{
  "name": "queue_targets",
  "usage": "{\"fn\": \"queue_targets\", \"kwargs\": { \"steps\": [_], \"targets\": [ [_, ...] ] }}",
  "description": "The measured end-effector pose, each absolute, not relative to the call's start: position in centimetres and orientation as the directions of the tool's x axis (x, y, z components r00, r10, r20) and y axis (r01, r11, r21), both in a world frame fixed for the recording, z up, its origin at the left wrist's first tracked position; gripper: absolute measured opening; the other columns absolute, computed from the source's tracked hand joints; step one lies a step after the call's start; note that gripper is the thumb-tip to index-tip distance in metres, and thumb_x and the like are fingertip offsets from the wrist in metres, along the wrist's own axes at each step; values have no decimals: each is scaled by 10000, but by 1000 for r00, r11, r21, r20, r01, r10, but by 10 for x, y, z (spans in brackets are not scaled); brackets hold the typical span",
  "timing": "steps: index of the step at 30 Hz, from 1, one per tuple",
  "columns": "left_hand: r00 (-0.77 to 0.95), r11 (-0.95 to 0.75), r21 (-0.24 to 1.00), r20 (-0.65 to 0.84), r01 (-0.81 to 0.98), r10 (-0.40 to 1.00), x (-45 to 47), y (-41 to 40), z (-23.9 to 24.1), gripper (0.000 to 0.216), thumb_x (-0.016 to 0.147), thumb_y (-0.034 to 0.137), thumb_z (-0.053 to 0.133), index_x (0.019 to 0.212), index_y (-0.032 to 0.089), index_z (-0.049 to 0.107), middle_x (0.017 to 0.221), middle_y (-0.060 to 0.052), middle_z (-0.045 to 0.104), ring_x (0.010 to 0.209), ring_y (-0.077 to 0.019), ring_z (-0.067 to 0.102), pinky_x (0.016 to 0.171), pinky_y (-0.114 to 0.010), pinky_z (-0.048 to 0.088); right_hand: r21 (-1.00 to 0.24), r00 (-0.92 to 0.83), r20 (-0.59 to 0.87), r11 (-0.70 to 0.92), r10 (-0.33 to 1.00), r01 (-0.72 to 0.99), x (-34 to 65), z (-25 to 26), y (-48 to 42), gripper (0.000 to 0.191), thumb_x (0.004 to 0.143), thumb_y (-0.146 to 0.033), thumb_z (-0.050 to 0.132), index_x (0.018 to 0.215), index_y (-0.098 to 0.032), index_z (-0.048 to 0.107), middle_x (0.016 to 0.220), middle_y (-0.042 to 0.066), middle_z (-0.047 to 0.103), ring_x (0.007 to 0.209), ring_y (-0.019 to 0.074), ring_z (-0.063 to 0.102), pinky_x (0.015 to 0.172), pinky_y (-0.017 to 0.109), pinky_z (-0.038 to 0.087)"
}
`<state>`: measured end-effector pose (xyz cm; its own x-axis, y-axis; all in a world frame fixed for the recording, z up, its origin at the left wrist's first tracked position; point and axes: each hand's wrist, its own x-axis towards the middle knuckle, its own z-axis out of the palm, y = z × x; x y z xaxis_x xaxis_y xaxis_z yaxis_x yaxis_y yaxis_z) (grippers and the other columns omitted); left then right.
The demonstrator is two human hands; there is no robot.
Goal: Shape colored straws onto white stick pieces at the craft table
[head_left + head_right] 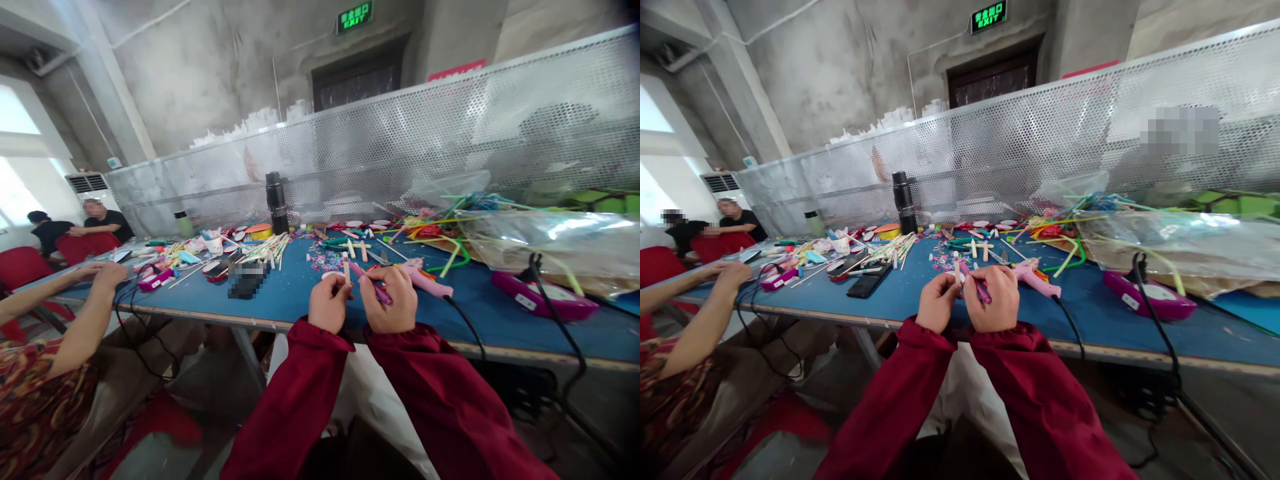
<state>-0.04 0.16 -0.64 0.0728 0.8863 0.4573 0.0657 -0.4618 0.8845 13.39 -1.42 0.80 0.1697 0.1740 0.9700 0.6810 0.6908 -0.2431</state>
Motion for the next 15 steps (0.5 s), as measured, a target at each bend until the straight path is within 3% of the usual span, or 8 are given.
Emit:
{"fn": "queue_targets", "kwargs": {
  "steps": [15],
  "targets": [
    [92, -482, 871, 475, 95, 875, -1, 5, -10, 88, 927, 240, 634, 864, 185, 659, 699, 21, 642, 669, -130, 534, 676, -243, 414, -242, 164, 970, 673, 179, 699, 134, 6, -13, 64, 915, -213, 681, 879, -261, 660, 791, 10, 727, 765, 228, 678, 829, 425, 534]
  ]
}}
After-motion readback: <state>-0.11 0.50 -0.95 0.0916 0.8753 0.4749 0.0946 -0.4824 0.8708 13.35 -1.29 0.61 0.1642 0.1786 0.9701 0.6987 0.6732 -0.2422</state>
